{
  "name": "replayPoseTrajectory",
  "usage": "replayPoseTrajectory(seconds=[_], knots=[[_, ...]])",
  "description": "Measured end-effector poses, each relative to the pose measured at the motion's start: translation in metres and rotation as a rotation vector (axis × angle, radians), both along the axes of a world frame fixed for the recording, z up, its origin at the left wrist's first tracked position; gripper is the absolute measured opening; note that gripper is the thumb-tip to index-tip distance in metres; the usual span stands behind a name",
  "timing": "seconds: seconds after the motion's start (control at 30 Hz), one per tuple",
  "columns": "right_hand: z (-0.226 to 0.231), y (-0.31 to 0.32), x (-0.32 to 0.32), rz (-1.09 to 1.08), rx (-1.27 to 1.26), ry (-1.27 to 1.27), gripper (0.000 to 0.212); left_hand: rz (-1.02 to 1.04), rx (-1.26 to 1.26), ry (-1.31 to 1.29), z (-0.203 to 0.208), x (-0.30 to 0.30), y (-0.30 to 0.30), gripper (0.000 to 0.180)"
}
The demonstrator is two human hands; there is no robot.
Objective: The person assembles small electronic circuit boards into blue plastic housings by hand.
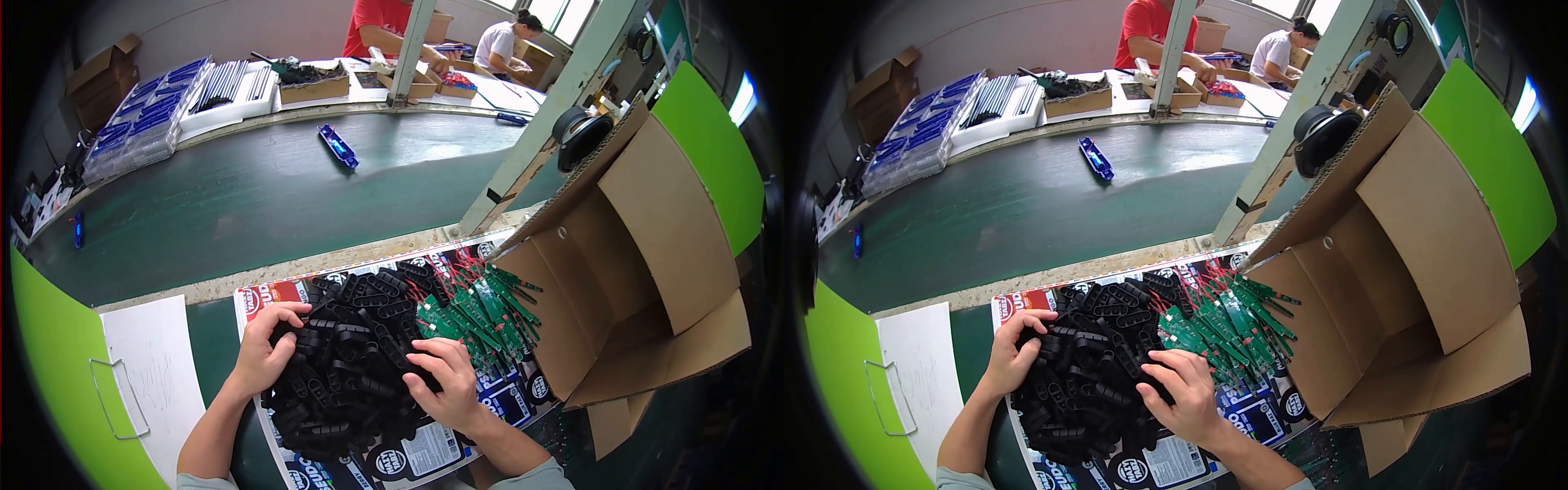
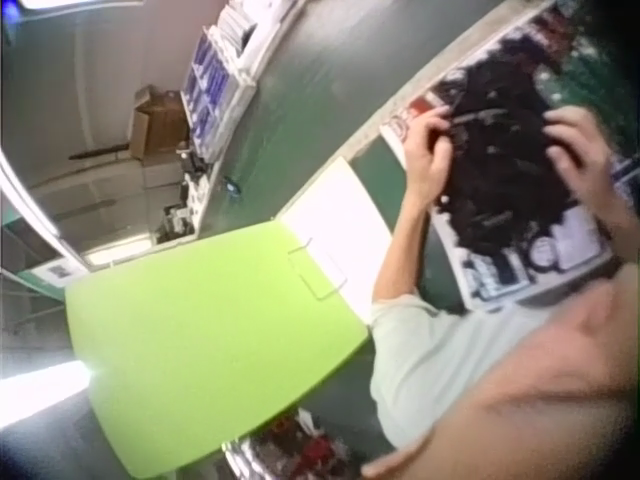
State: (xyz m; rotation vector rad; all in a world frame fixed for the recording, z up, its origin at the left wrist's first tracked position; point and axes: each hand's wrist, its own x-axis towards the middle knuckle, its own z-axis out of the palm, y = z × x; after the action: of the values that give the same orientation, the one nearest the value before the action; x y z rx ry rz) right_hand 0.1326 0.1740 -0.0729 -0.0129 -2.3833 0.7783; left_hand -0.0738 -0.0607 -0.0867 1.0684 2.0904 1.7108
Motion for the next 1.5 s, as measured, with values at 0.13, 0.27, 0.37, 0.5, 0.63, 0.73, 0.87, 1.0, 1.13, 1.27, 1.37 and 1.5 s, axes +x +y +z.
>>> replayPoseTrajectory(seconds=[0.13,0.27,0.37,0.5,0.63,0.73,0.87,1.0,1.13,1.27,1.37,1.5], knots=[[0.002,0.000,0.001,0.005,-0.013,-0.005,0.026,-0.008,0.022,0.011,-0.003,-0.001,0.000,0.024],[-0.001,0.000,0.000,0.007,-0.011,-0.012,0.026,0.006,-0.018,0.078,0.002,0.000,0.000,0.023],[-0.001,0.000,0.000,0.010,-0.006,-0.008,0.026,-0.013,-0.032,0.103,-0.001,-0.002,-0.001,0.021],[-0.001,0.001,0.003,0.016,-0.022,-0.012,0.028,-0.029,-0.015,0.064,-0.002,-0.001,0.000,0.021],[0.000,0.003,0.000,0.021,-0.022,-0.020,0.028,-0.015,0.005,0.006,-0.006,-0.003,-0.001,0.021],[-0.002,0.002,-0.001,0.016,-0.066,-0.017,0.028,0.000,0.004,-0.025,-0.002,-0.001,-0.001,0.021],[-0.005,0.002,0.001,0.002,-0.080,-0.010,0.027,-0.012,0.011,-0.052,-0.003,0.000,0.000,0.019],[-0.002,0.002,0.001,-0.007,-0.098,0.001,0.026,-0.001,0.011,-0.067,-0.001,0.000,0.001,0.015],[0.000,0.002,0.002,-0.027,-0.102,0.017,0.026,0.001,0.026,-0.054,-0.001,0.001,0.002,0.013],[-0.003,0.001,0.002,-0.049,-0.117,0.056,0.025,-0.001,-0.008,-0.050,-0.001,0.001,0.000,0.014],[-0.006,0.002,0.002,-0.060,-0.112,0.106,0.028,-0.002,-0.014,0.059,0.002,0.001,0.002,0.016],[-0.003,0.000,0.000,-0.067,-0.118,0.137,0.031,0.000,-0.051,0.100,0.006,0.001,0.000,0.018]])
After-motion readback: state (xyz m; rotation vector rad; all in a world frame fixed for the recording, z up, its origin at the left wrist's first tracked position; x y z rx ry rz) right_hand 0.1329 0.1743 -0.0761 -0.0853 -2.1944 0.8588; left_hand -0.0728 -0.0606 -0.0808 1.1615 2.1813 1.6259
